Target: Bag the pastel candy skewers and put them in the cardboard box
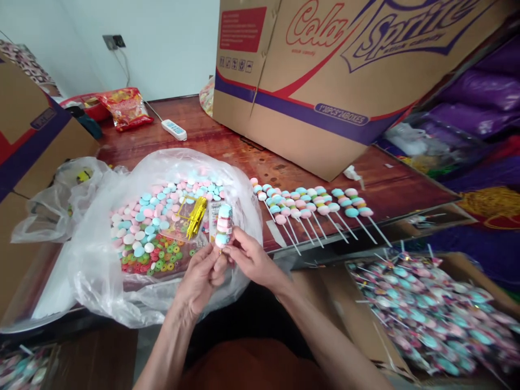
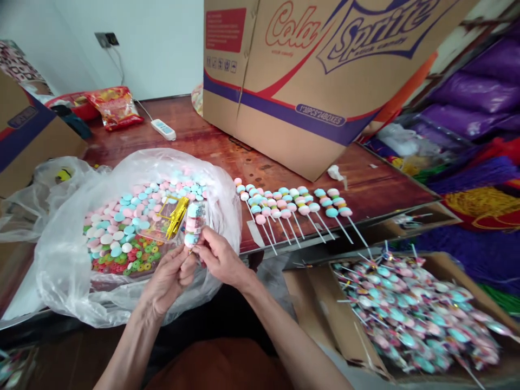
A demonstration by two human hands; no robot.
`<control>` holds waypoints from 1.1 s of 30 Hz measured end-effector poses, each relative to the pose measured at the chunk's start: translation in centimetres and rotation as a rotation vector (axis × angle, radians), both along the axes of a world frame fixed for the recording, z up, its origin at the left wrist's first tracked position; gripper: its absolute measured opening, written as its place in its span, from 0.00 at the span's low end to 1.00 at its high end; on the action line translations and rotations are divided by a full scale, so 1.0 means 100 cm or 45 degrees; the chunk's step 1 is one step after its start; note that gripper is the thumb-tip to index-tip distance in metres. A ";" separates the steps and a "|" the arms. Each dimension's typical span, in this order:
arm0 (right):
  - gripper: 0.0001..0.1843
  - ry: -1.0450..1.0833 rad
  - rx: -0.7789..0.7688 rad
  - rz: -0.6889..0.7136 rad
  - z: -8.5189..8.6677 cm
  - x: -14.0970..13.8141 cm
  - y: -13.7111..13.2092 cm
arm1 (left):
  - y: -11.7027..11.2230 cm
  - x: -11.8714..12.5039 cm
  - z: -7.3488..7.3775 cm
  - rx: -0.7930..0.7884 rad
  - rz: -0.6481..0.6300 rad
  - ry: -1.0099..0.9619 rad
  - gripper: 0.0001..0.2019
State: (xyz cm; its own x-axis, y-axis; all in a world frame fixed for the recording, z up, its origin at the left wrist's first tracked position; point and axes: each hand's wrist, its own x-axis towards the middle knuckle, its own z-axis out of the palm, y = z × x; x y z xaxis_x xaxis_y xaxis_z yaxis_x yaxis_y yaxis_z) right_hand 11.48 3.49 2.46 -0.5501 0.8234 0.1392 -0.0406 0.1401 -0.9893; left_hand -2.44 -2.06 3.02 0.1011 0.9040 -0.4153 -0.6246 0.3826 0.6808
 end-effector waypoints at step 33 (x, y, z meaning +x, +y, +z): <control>0.15 -0.482 1.162 -0.710 -0.019 0.009 -0.012 | 0.019 0.037 0.006 -0.342 0.272 -0.286 0.04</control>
State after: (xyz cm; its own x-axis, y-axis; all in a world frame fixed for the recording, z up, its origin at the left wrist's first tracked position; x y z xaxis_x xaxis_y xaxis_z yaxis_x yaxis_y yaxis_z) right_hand 12.40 2.25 0.57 -0.2728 0.6430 0.7157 0.5333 0.7202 -0.4438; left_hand 1.27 -0.21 3.64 0.0382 0.7770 -0.6284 -0.8311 0.3738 0.4117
